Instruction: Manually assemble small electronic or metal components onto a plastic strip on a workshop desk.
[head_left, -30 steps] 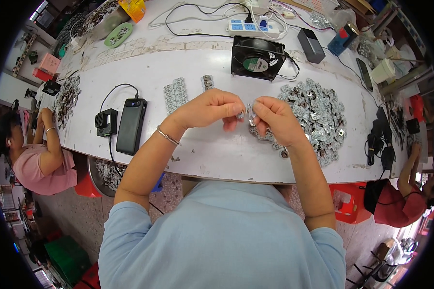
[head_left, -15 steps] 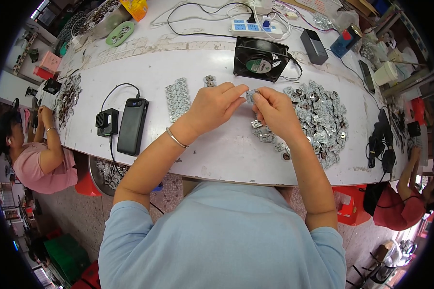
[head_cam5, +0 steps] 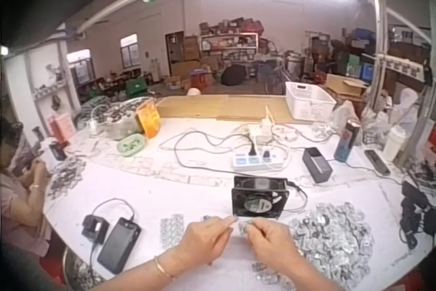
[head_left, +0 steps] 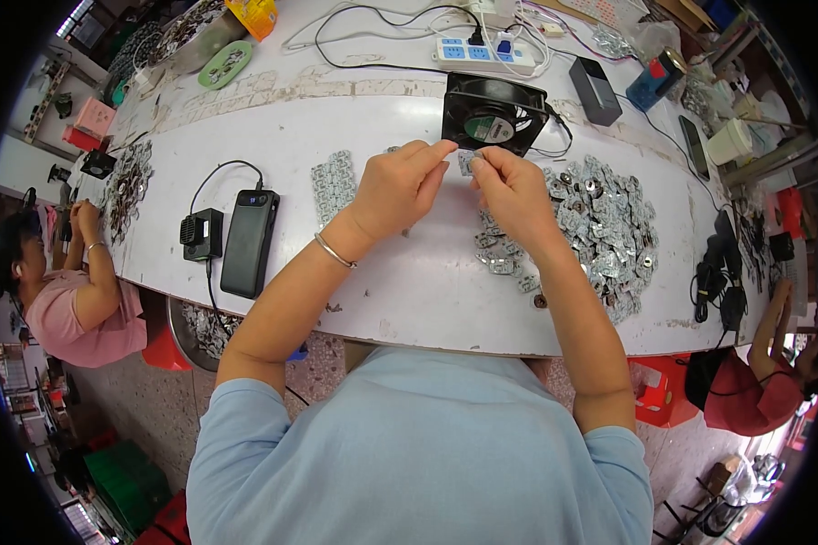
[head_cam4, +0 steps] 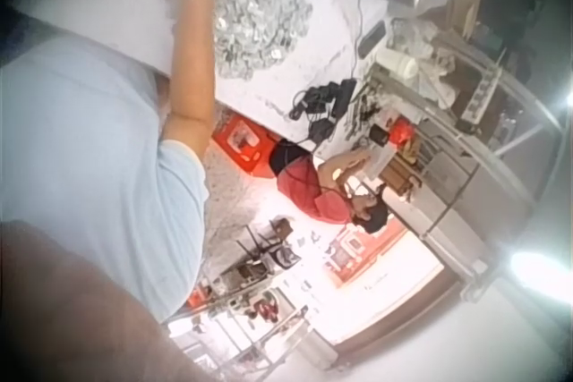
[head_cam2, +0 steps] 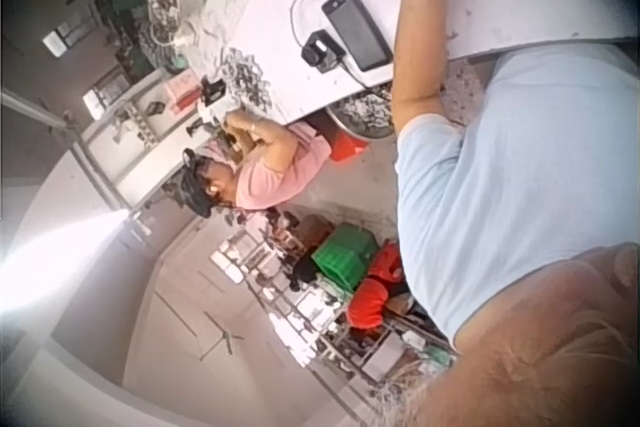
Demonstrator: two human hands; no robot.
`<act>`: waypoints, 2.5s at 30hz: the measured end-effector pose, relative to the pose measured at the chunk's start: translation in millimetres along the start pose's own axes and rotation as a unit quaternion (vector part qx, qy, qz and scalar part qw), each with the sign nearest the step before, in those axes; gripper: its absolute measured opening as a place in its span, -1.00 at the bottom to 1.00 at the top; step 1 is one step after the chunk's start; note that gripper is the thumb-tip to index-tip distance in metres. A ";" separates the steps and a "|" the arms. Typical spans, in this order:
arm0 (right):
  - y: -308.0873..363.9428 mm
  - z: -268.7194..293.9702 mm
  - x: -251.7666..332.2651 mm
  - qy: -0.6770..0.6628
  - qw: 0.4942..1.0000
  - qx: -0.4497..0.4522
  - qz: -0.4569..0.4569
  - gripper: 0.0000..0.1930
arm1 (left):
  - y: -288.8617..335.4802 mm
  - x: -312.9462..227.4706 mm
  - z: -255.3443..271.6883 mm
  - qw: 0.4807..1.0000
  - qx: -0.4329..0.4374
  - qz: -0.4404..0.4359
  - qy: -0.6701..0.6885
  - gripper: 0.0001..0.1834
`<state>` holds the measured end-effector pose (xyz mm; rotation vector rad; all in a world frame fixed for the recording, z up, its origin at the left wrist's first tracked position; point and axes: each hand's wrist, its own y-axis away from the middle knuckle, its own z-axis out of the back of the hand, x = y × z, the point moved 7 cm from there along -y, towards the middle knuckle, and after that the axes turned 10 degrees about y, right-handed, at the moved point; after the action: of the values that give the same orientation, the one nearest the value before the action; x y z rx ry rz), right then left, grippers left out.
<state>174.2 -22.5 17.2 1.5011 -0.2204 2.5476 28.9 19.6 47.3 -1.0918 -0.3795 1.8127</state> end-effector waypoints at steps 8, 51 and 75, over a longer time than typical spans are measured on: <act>-9.3 0.2 -4.2 -0.027 0.999 -0.012 -0.017 -0.77 | 1.4 1.6 0.3 0.999 -0.003 0.034 0.018 -0.72; 76.2 12.5 -4.2 -0.033 0.997 0.022 0.069 -0.81 | 14.7 -56.9 -33.7 0.831 0.312 0.244 0.390 -0.21; 69.1 13.0 -5.3 -0.024 0.998 0.055 -0.002 -0.81 | 20.1 -34.1 -50.0 0.767 0.251 0.320 0.496 -0.32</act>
<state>172.2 -93.0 16.3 1.5996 -0.0838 2.5614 63.1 -28.9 24.0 -1.6869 1.1743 1.4163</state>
